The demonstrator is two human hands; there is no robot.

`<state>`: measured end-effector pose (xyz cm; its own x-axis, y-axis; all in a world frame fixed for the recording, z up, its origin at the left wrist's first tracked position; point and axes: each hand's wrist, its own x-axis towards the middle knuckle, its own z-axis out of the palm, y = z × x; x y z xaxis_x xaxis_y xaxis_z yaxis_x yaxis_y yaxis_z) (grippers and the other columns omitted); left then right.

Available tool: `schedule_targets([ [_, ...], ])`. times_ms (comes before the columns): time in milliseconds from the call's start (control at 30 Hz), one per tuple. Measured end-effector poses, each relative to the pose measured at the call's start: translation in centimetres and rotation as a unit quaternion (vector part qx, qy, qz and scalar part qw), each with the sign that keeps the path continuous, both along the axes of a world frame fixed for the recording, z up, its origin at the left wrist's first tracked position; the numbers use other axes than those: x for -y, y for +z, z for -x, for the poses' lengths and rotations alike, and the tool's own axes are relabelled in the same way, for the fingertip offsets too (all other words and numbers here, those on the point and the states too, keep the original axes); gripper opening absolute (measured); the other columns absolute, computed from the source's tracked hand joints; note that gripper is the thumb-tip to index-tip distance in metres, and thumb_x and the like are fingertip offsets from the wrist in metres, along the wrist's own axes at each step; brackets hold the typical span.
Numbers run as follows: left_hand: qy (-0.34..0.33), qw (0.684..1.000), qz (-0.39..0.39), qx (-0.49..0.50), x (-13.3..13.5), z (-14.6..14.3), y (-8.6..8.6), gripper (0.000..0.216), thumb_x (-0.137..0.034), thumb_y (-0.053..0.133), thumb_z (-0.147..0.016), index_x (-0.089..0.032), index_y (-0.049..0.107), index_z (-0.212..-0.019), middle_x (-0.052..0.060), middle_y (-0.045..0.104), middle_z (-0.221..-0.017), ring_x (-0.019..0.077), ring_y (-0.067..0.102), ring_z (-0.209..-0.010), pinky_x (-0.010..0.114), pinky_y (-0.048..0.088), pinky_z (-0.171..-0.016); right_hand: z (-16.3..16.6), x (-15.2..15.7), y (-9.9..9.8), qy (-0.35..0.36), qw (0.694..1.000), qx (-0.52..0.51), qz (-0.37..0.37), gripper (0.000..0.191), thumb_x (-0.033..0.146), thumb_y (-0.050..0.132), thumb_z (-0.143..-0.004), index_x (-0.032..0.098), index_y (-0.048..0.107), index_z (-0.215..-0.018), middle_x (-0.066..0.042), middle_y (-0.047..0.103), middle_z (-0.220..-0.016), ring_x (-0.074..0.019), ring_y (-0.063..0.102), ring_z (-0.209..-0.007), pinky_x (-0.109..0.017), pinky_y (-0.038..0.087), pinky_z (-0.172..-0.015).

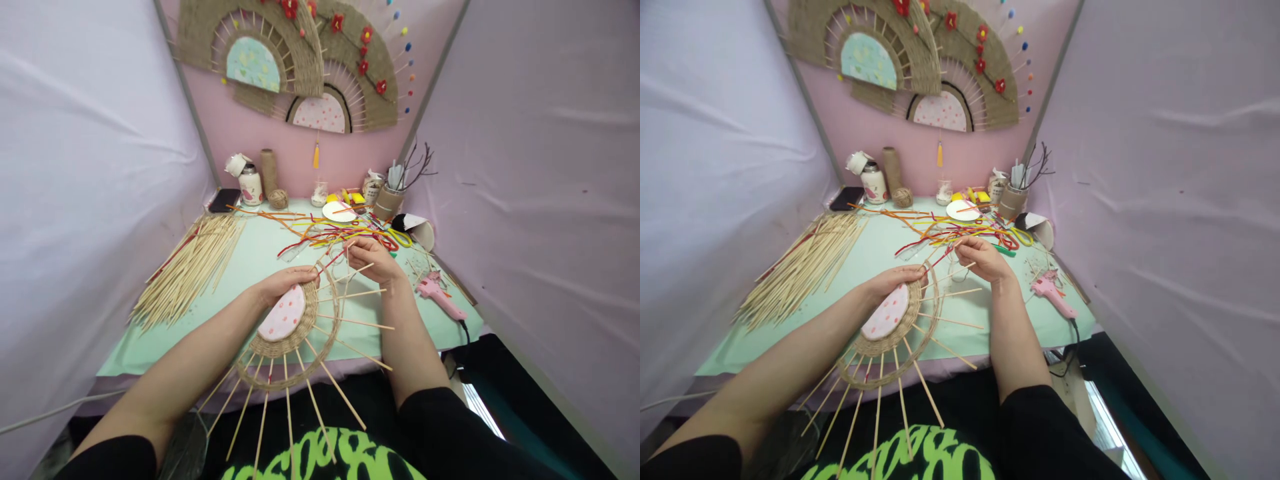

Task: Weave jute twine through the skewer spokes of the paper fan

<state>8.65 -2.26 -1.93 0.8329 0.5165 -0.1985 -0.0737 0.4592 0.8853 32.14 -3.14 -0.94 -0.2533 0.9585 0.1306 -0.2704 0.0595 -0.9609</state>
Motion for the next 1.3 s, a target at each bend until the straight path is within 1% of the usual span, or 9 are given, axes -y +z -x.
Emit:
schedule_targets([
  [100,-0.004,1.0,0.001,0.002,-0.1,-0.1,-0.1,0.022,-0.032,0.069,-0.071,-0.012,0.059,-0.068,-0.001,0.052,-0.053,0.0072,0.047,-0.047,0.019,0.036,-0.048,1.2,-0.3,-0.6,-0.006,1.0,0.025,0.003,0.024,0.034,0.076,-0.062,0.018,0.061,-0.072,0.005,0.044,-0.055,-0.0047,0.03,-0.045,-0.021,0.019,-0.044],
  [200,0.01,1.0,-0.002,-0.007,0.0,-0.3,-0.2,0.022,-0.031,0.069,-0.07,-0.011,0.06,-0.068,-0.001,0.053,-0.052,0.0073,0.047,-0.045,0.02,0.036,-0.047,2.7,-0.6,-1.2,-0.012,0.996,0.091,0.016,0.025,0.036,0.074,-0.063,0.017,0.059,-0.067,0.007,0.039,-0.048,-0.0048,0.027,-0.043,-0.021,0.019,-0.043],
  [300,0.017,0.999,-0.005,-0.028,0.1,-0.3,-0.1,0.022,-0.031,0.07,-0.069,-0.011,0.061,-0.067,-0.001,0.054,-0.052,0.0075,0.047,-0.043,0.021,0.036,-0.047,3.7,-0.7,-1.5,-0.037,0.985,0.17,-0.011,0.025,0.04,0.071,-0.066,0.017,0.06,-0.066,0.004,0.047,-0.052,-0.0068,0.035,-0.047,-0.022,0.026,-0.045],
  [400,0.016,0.999,-0.011,-0.029,0.2,-0.3,-0.1,0.021,-0.031,0.069,-0.07,-0.011,0.062,-0.068,0.0,0.055,-0.054,0.0077,0.049,-0.045,0.021,0.036,-0.048,3.8,-0.8,-1.6,-0.075,0.975,0.203,-0.044,0.024,0.04,0.069,-0.067,0.016,0.062,-0.066,0.002,0.054,-0.059,-0.0089,0.042,-0.053,-0.023,0.034,-0.051],
  [567,0.027,0.999,-0.03,-0.001,-0.1,-0.4,-0.3,0.02,-0.026,0.071,-0.07,-0.01,0.067,-0.082,0.004,0.064,-0.071,0.0097,0.057,-0.06,0.021,0.042,-0.059,3.8,-1.3,-1.9,-0.138,0.96,0.223,-0.094,0.023,0.038,0.07,-0.065,0.017,0.061,-0.062,0.0,0.06,-0.065,-0.0127,0.051,-0.063,-0.027,0.042,-0.063],
  [767,0.04,0.998,0.009,0.049,-0.2,-0.6,-0.8,0.031,-0.019,0.072,-0.069,-0.013,0.064,-0.098,0.004,0.064,-0.081,0.01,0.06,-0.068,0.021,0.043,-0.065,4.0,-2.1,-2.6,-0.161,0.941,0.272,-0.119,0.023,0.037,0.072,-0.063,0.017,0.062,-0.061,-0.001,0.059,-0.062,-0.0131,0.052,-0.059,-0.027,0.041,-0.058],
  [1033,0.016,0.997,0.049,0.06,-0.2,-0.6,-0.9,0.044,-0.017,0.073,-0.067,-0.018,0.06,-0.109,0.002,0.063,-0.083,0.0103,0.06,-0.067,0.021,0.045,-0.062,3.1,-1.9,-2.5,-0.136,0.966,0.206,-0.075,0.019,0.034,0.07,-0.065,0.018,0.061,-0.069,0.001,0.058,-0.066,-0.0113,0.05,-0.06,-0.025,0.041,-0.057],
  [1200,0.005,0.999,0.042,0.029,0.0,-0.4,-0.8,0.044,-0.02,0.073,-0.068,-0.019,0.059,-0.109,0.001,0.062,-0.079,0.009,0.058,-0.06,0.02,0.044,-0.055,1.5,-1.8,-1.9,-0.16,0.985,0.057,0.039,0.029,0.039,0.073,-0.063,0.019,0.058,-0.078,0.005,0.051,-0.061,-0.0061,0.041,-0.049,-0.021,0.035,-0.048],
  [1300,-0.001,0.999,0.041,0.013,0.1,-0.4,-1.0,0.043,-0.02,0.074,-0.067,-0.018,0.06,-0.107,0.001,0.062,-0.078,0.009,0.059,-0.058,0.02,0.045,-0.054,1.2,-1.8,-1.6,-0.172,0.984,-0.001,0.041,0.034,0.04,0.076,-0.06,0.02,0.057,-0.081,0.004,0.055,-0.067,-0.0053,0.042,-0.049,-0.021,0.036,-0.048],
])
